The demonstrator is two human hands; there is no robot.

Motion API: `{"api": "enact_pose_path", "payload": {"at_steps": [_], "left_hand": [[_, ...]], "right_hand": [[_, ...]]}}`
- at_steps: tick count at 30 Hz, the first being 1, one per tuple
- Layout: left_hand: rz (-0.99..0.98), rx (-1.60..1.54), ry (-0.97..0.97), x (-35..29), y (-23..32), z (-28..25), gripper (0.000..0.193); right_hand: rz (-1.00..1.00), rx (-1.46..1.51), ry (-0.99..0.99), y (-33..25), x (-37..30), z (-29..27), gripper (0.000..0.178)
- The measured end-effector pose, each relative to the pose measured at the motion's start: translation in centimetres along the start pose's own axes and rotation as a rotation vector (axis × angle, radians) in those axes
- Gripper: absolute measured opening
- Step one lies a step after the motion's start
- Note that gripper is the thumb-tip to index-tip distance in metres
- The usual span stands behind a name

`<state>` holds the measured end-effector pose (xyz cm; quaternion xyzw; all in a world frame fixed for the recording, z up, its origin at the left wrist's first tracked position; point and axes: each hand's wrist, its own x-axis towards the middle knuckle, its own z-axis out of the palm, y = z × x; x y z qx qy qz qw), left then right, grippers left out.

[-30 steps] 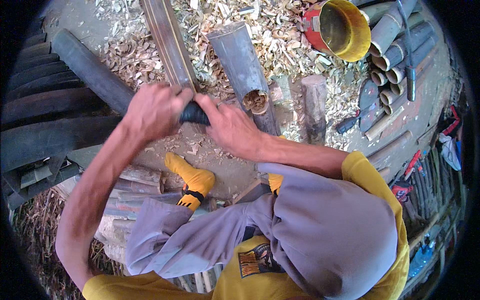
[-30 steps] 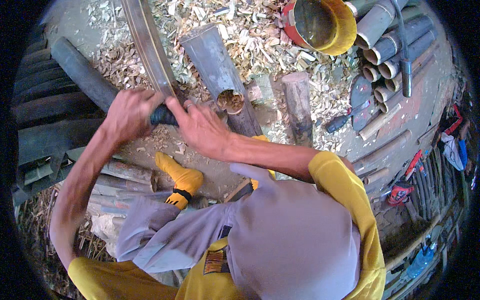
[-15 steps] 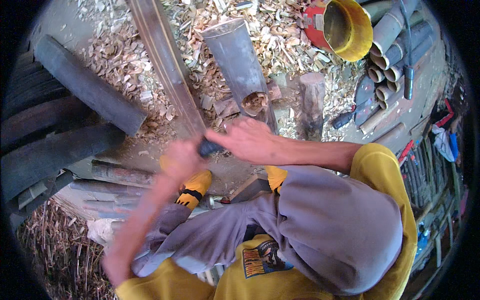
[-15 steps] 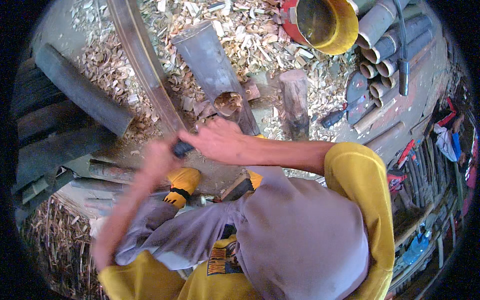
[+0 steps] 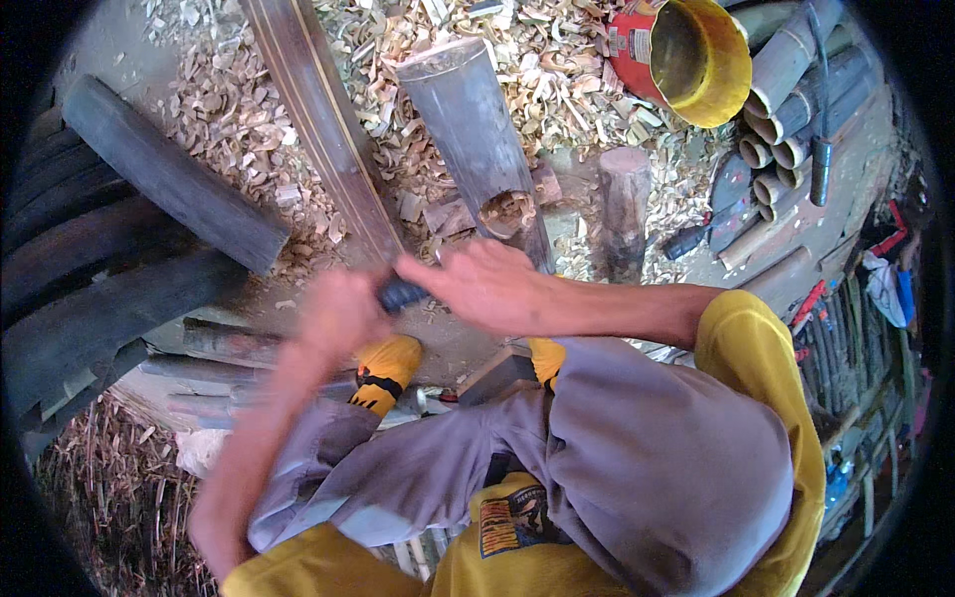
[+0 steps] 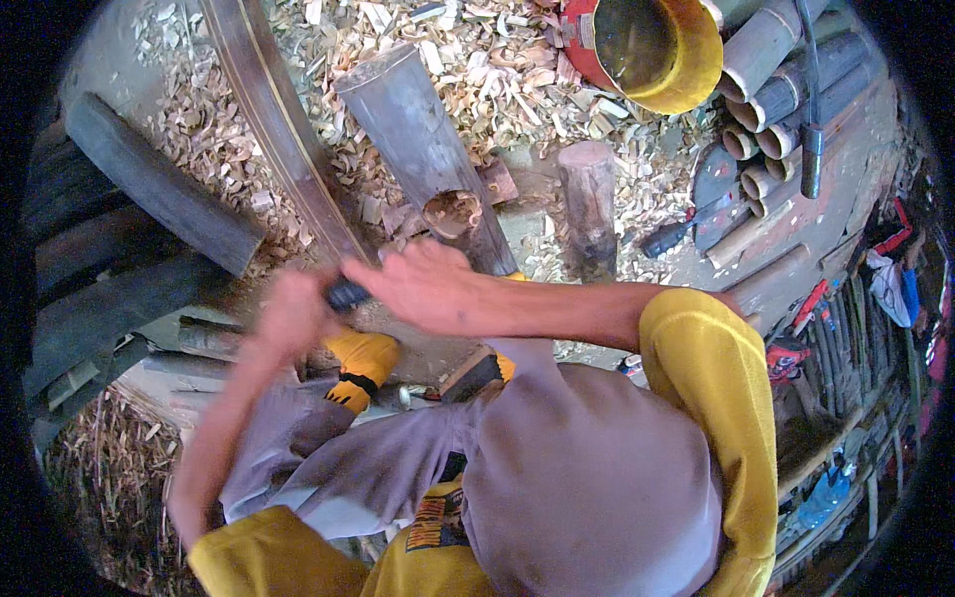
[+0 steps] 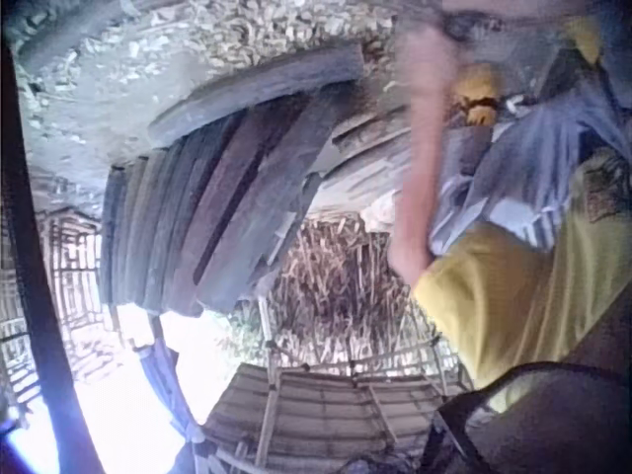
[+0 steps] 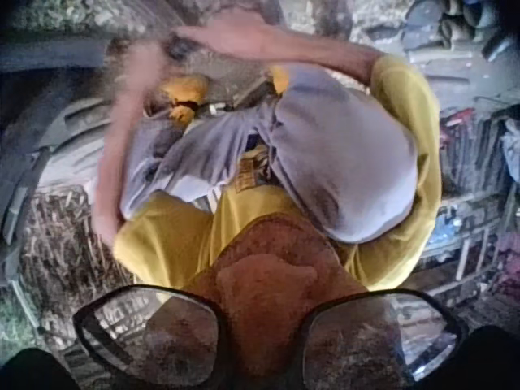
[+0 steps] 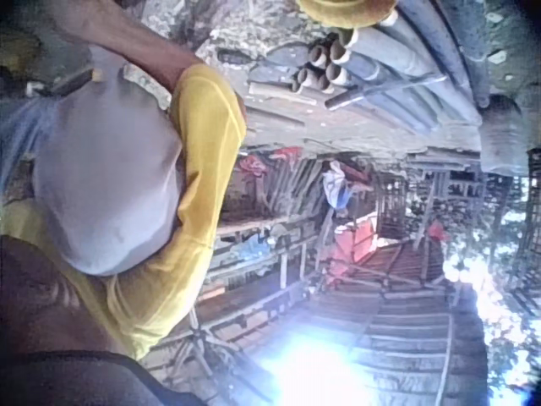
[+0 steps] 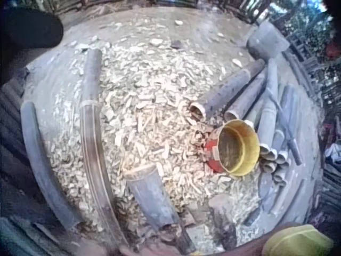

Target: The person shapes bamboo segments by hand using a curved blade and a drawknife, cutting into a hole on one segment and shaving the surface of another.

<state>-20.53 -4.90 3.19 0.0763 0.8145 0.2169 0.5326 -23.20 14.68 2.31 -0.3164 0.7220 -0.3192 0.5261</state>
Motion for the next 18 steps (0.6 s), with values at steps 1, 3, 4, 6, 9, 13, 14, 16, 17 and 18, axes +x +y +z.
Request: {"api": "enact_pose_path", "payload": {"at_steps": [1, 3, 4, 6, 9, 13, 14, 16, 17, 18], "left_hand": [[0.053, 0.195, -0.063, 1.4, 0.1, -4.1, 0.043], [0.079, 0.306, -0.041, 2.1, 1.0, -6.5, 0.047], [0.091, 0.313, -0.020, 2.5, 1.3, -6.2, 0.047], [-0.041, 0.109, -0.117, 1.9, 0.5, -3.1, 0.046], [-0.214, -0.284, -0.011, -0.9, 2.1, 3.5, 0.038], [-0.424, -0.662, 0.174, -2.4, 8.3, 11.9, 0.039], [-0.386, -0.750, 0.272, -2.0, 10.4, 13.2, 0.042], [-0.408, -0.892, 0.341, -1.5, 12.7, 15.0, 0.043], [-0.401, -0.917, 0.358, -1.6, 13.6, 14.7, 0.043], [-0.393, -0.944, 0.376, -1.6, 14.1, 14.7, 0.043]], "right_hand": [[0.034, 0.056, 0.160, 0.0, 0.7, 0.5, 0.043], [0.045, 0.150, 0.332, 0.4, 1.1, 0.8, 0.042], [0.018, 0.130, 0.229, 0.8, 1.0, 0.3, 0.041], [-0.044, 0.099, 0.024, 1.7, 0.8, -0.7, 0.039], [-0.222, -0.110, -0.134, 2.4, 0.1, -0.5, 0.031], [-0.425, -0.463, -0.396, 2.7, -1.0, -0.7, 0.020], [-0.449, -0.563, -0.477, 3.1, -1.6, -0.7, 0.019], [-0.506, -0.621, -0.417, 3.5, -2.9, -1.1, 0.015], [-0.535, -0.648, -0.389, 3.6, -3.5, -1.3, 0.013], [-0.518, -0.683, -0.398, 3.6, -4.3, -1.2, 0.016]]}}
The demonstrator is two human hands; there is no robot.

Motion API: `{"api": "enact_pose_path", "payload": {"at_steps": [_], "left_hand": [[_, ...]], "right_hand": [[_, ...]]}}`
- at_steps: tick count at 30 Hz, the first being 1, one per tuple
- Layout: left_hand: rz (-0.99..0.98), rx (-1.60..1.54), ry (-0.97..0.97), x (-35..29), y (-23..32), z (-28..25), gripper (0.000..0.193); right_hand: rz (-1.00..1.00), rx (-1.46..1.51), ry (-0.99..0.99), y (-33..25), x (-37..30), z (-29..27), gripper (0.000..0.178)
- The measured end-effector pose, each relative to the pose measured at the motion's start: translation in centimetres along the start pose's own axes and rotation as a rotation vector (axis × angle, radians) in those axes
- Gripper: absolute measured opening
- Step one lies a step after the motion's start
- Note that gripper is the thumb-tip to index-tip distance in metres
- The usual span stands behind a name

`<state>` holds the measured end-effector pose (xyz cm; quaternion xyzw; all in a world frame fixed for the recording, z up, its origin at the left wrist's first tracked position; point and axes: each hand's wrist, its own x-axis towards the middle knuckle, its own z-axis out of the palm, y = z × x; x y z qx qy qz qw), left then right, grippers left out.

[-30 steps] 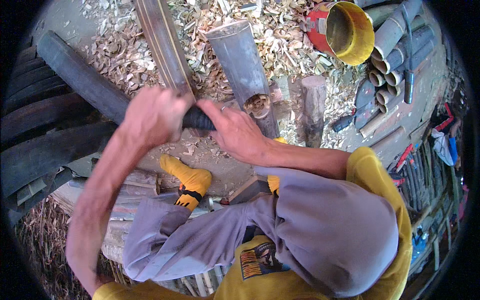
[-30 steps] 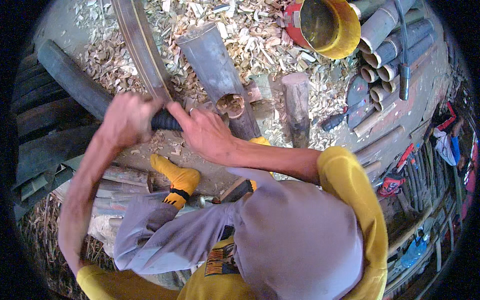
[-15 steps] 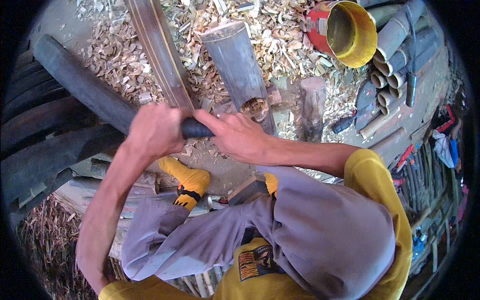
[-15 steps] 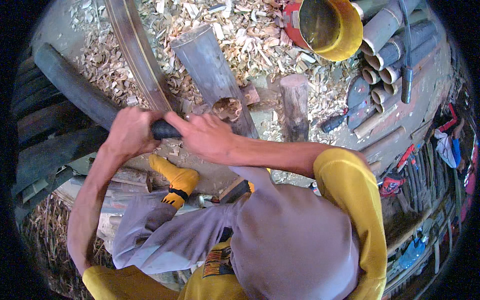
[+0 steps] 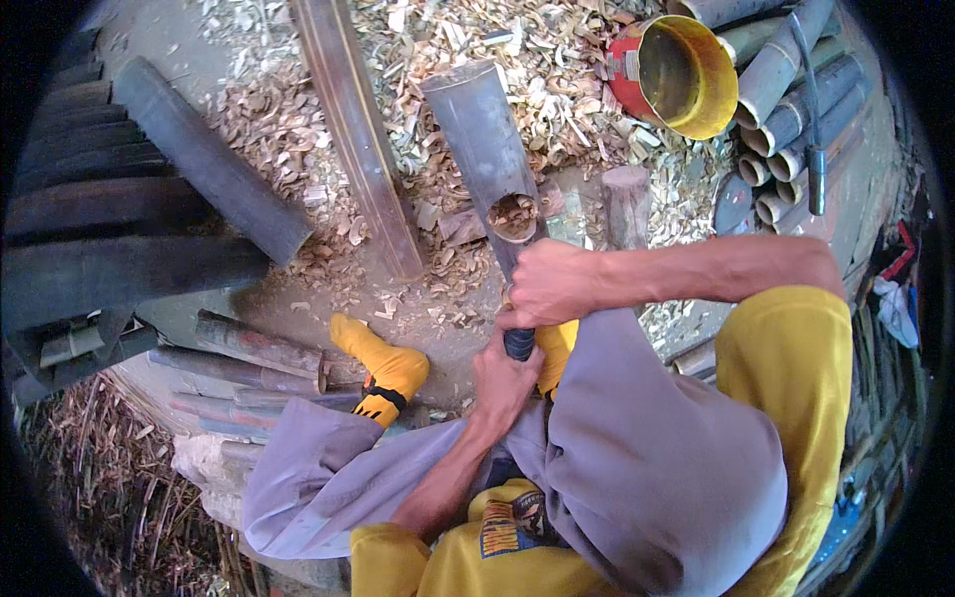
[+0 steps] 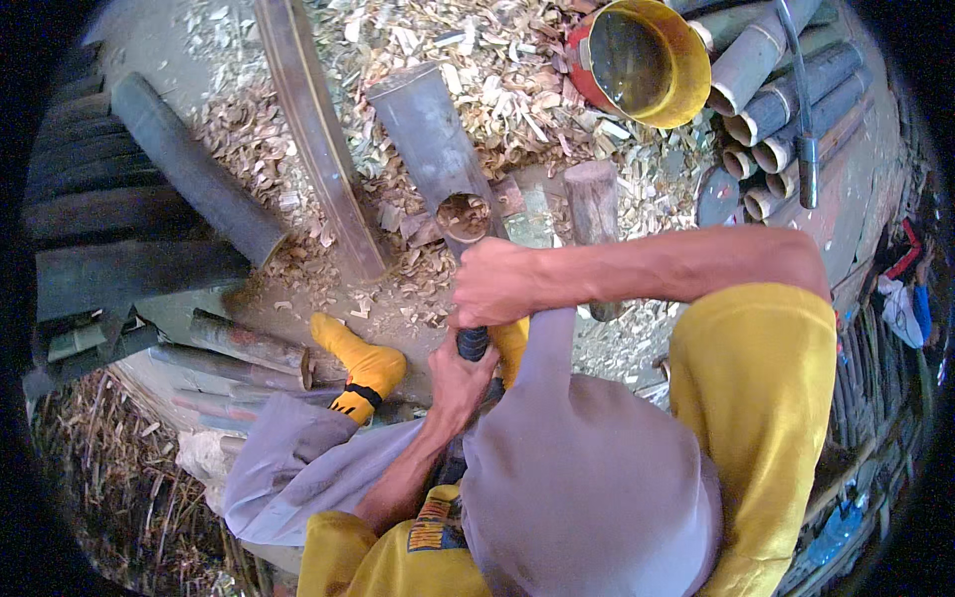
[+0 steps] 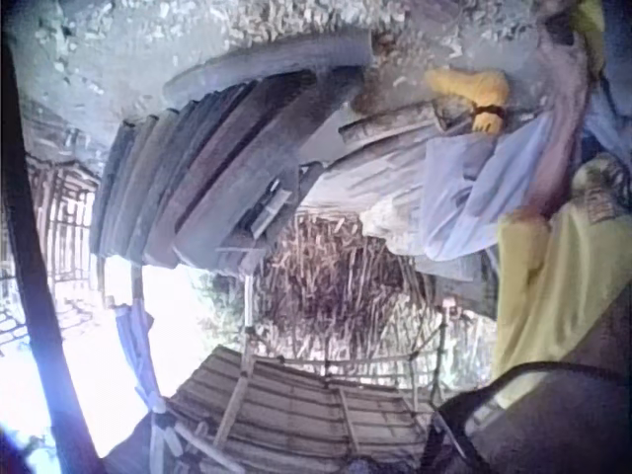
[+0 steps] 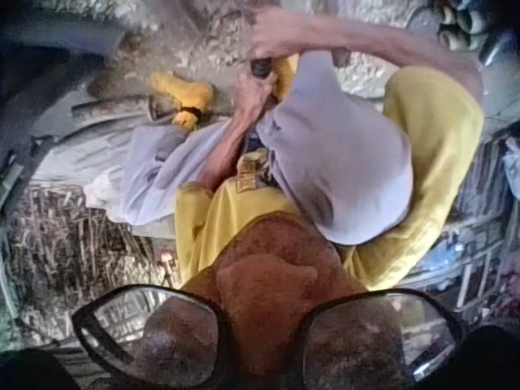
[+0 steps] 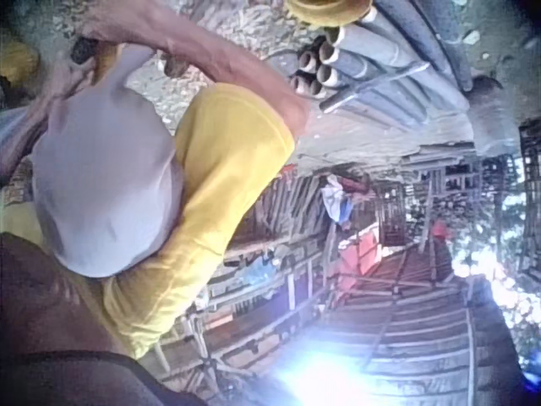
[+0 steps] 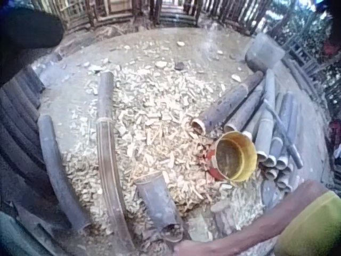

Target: The person shapes bamboo segments by hand using a curved blade and a drawknife, cutting into a hole on one segment and shaving the surface of another.

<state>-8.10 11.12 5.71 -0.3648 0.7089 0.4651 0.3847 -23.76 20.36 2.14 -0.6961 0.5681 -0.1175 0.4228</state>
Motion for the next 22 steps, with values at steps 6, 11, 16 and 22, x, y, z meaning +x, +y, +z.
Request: {"api": "enact_pose_path", "payload": {"at_steps": [6, 11, 16, 22], "left_hand": [[0.281, -0.292, 0.008, 1.7, 5.2, -2.6, 0.046], [0.858, -0.187, -0.228, 2.1, 7.8, 1.4, 0.082], [0.177, -1.520, -0.758, 4.2, 7.1, 4.7, 0.071], [0.024, -1.973, -0.575, 8.1, 9.3, 6.8, 0.047]], "right_hand": [[0.300, 0.181, 0.982, -5.2, -7.1, -6.0, 0.060], [0.963, 0.955, 0.935, -4.2, -10.6, -2.0, 0.057], [0.650, 0.074, 0.373, -2.4, -13.1, -1.8, 0.054], [0.414, -0.165, -0.290, 5.1, -9.8, -8.8, 0.057]]}}
